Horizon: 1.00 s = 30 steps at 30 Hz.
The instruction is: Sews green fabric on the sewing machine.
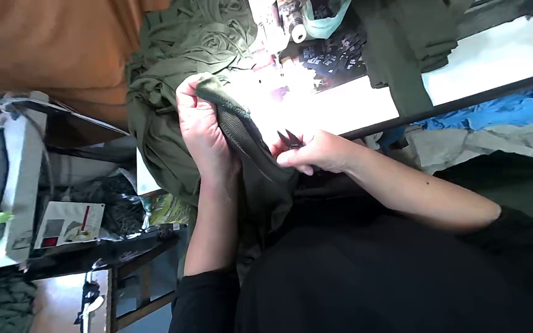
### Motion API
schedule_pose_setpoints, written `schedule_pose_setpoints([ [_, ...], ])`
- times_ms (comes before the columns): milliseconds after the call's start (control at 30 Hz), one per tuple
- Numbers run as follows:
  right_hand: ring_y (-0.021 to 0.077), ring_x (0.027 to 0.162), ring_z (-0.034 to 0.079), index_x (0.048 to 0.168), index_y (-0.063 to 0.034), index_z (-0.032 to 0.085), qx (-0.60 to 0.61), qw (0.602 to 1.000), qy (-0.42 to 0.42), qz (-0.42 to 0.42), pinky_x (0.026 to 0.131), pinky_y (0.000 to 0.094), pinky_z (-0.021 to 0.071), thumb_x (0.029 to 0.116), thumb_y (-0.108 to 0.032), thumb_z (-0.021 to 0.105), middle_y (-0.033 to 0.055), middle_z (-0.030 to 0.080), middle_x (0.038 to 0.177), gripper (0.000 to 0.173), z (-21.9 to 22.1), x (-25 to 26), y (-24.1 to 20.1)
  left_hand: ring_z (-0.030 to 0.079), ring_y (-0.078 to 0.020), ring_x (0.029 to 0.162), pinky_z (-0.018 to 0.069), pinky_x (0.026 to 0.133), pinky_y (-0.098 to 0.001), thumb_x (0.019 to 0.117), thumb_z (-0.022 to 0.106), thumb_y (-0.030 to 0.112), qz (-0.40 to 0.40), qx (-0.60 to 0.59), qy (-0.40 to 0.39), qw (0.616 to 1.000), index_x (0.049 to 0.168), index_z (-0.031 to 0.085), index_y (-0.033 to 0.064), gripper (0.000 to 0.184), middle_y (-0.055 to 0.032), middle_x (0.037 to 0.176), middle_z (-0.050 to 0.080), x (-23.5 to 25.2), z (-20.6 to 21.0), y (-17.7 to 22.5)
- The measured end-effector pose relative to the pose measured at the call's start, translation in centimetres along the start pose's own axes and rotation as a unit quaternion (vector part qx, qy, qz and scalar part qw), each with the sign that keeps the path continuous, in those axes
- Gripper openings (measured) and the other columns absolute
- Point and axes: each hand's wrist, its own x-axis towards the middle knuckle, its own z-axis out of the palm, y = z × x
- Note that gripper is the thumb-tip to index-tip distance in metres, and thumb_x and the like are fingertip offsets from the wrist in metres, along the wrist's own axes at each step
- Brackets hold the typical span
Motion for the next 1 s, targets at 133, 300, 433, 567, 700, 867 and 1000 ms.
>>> schedule_pose_setpoints([
  [133,-0.0078,0.047,0.041,0.095,-0.0089,0.064,-0.062,0.998,0.003,-0.005,0.042,0.0089,0.0331,0.0937,-0.001,0.06,-0.0112,0.057,0.066,0.009,0.8,-0.1,-0.6,0.066,-0.0038,0.082,0.0573,0.077,-0.0212,0.1052,0.035,-0.003,0.017,0.003,-0.008,1.0,0.107,0.049,0.0089,0.019,0.0039,0.089,0.063,0.0,-0.2,-0.4],
  [300,-0.0085,0.044,0.039,0.085,-0.0075,0.064,-0.103,0.992,0.063,-0.033,0.042,0.0097,0.0332,0.0935,0.002,0.055,-0.0124,0.052,0.057,0.016,0.8,-0.1,0.1,0.065,-0.0011,0.084,0.0565,0.078,-0.0196,0.102,0.038,-0.006,0.046,0.08,-0.059,0.994,0.108,0.049,0.0077,0.019,0.0058,0.093,0.063,0.0,-1.2,-0.3],
  [433,-0.0023,0.059,0.047,0.089,0.0027,0.068,-0.382,0.873,0.244,-0.181,0.055,0.0149,0.0396,0.0892,-0.001,0.056,0.0009,0.059,0.07,0.012,-2.5,-0.5,1.4,0.067,-0.0128,0.083,0.0522,0.076,-0.0271,0.0967,0.049,0.0,0.176,0.535,-0.215,0.798,0.115,0.069,-0.0031,0.028,-0.0148,0.109,0.074,1.3,-7.1,1.2],
  [567,0.0107,0.061,0.055,0.091,0.0021,0.067,-0.487,0.794,0.332,-0.148,0.057,0.0253,0.0457,0.0908,-0.003,0.058,0.0094,0.063,0.072,0.011,-4.3,-1.4,3.0,0.066,-0.0312,0.098,0.052,0.086,-0.0437,0.0904,0.053,0.001,0.112,0.534,-0.247,0.801,0.099,0.072,-0.0062,0.023,-0.0223,0.103,0.069,0.0,-11.6,-1.4],
  [700,0.0095,0.06,0.054,0.093,0.001,0.062,-0.457,0.825,0.315,-0.106,0.056,0.0249,0.0449,0.0892,-0.002,0.058,0.0072,0.06,0.072,0.006,-3.8,-1.9,3.7,0.065,0.0014,0.1,0.0549,0.09,-0.0207,0.0973,0.047,0.001,-0.02,0.175,-0.205,0.963,0.101,0.06,0.0184,0.022,0.0119,0.105,0.07,0.7,-9.7,-2.3],
  [867,0.03,0.075,0.071,0.111,0.0014,0.071,-0.502,0.836,0.222,0.004,0.07,0.0516,0.0573,0.0893,0.003,0.066,0.016,0.073,0.086,0.023,-2.9,-2.8,2.4,0.07,-0.0329,0.106,0.0517,0.094,-0.0505,0.1051,0.05,0.014,0.071,0.556,-0.293,0.775,0.115,0.07,-0.0061,0.03,-0.0239,0.113,0.071,7.8,-2.8,-5.5],
  [1000,0.0375,0.093,0.07,0.126,-0.0036,0.067,-0.519,0.813,0.188,0.184,0.083,0.0578,0.0538,0.0972,-0.004,0.06,0.0189,0.072,0.096,0.03,-3.4,-1.2,0.4,0.064,-0.0459,0.115,0.0461,0.098,-0.066,0.1062,0.051,0.022,0.029,0.635,-0.439,0.635,0.119,0.069,-0.0009,0.032,-0.0249,0.12,0.068,11.8,0.1,-13.8],
])
